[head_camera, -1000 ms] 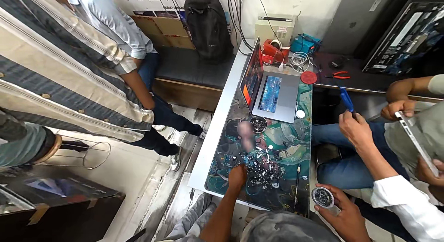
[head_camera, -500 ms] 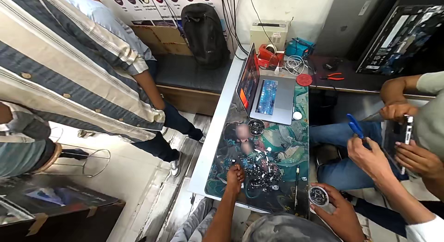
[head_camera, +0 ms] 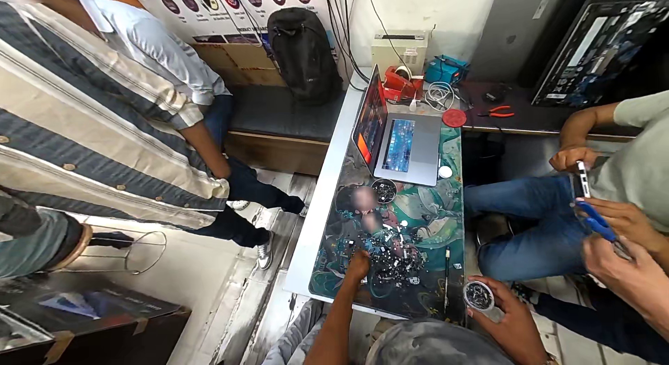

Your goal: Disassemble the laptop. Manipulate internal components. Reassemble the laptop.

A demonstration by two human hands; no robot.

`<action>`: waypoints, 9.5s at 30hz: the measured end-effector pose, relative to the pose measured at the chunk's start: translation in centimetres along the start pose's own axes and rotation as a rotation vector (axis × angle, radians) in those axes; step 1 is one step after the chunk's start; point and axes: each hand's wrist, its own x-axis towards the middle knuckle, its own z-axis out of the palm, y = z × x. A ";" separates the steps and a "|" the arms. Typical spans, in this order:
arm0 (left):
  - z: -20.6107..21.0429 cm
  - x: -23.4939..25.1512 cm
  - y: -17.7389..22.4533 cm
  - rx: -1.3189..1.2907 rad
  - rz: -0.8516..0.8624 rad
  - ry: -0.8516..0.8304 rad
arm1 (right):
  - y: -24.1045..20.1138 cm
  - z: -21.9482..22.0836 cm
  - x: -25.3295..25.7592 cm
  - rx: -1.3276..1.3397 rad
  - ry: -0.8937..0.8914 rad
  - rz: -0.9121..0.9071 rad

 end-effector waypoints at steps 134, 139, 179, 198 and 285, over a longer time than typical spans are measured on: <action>12.7 -16.8 15.0 -1.028 0.946 -0.475 | -1.3 2.8 1.3 -0.020 0.085 -0.036; 13.1 -16.9 14.8 -0.939 0.994 -0.414 | -0.8 3.0 1.2 0.037 0.099 -0.074; 9.9 -2.7 -4.3 0.873 0.520 0.142 | -1.5 2.0 0.9 0.105 0.010 -0.020; 4.9 -1.8 -7.1 0.874 0.349 0.402 | -0.9 1.7 0.3 0.105 0.014 -0.035; 6.4 0.9 3.8 0.724 0.453 0.358 | -0.4 0.6 -0.9 0.089 0.055 0.036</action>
